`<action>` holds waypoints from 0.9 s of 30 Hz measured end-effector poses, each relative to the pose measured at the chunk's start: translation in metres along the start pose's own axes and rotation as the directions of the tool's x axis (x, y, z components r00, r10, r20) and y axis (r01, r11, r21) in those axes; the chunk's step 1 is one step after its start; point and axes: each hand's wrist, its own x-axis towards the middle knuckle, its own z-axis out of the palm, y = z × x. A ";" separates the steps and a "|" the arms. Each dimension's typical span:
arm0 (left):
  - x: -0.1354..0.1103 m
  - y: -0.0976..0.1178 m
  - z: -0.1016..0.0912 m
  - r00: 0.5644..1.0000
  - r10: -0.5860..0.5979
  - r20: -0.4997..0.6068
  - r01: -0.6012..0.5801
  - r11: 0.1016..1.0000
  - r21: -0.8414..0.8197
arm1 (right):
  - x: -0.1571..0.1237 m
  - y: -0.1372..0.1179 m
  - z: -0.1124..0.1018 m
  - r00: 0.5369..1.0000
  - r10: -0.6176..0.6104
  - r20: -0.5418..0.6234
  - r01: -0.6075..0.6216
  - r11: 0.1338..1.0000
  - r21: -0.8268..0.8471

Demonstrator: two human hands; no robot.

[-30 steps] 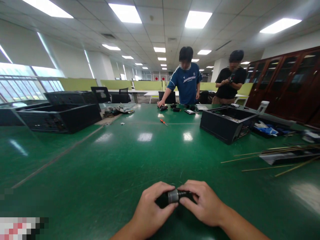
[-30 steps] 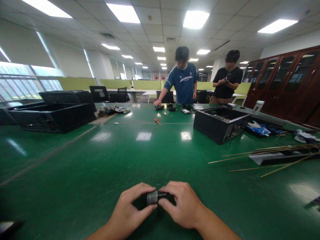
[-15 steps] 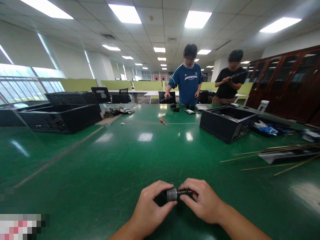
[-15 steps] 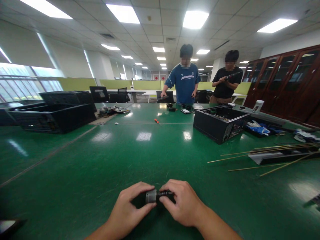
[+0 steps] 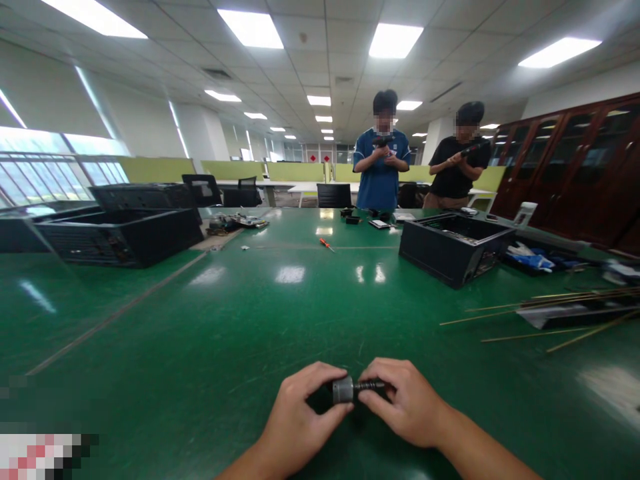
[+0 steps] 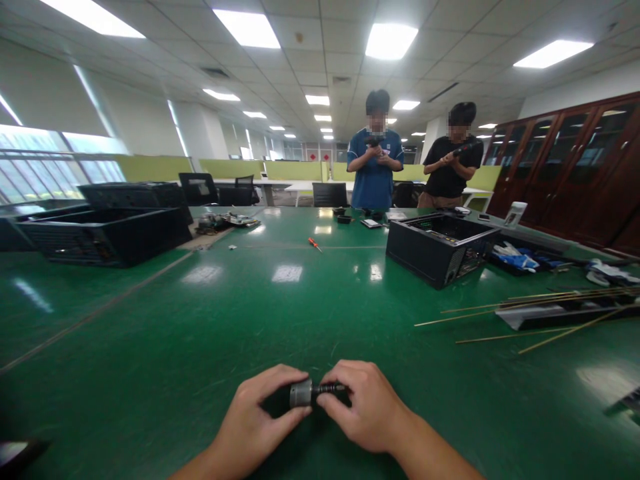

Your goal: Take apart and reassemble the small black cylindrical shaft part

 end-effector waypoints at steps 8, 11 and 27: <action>0.000 -0.001 0.000 1.000 -0.010 0.001 0.010 1.000 0.011 | 0.000 0.000 -0.004 1.000 -0.008 -0.015 0.008 1.000 -0.006; 0.000 0.003 -0.001 1.000 -0.015 -0.017 0.015 1.000 0.005 | 0.000 0.001 -0.003 1.000 -0.010 -0.026 0.010 1.000 -0.001; 0.003 0.003 -0.004 0.998 -0.019 -0.056 0.019 1.000 -0.004 | 0.000 0.004 -0.007 0.999 0.022 -0.039 -0.023 0.999 -0.028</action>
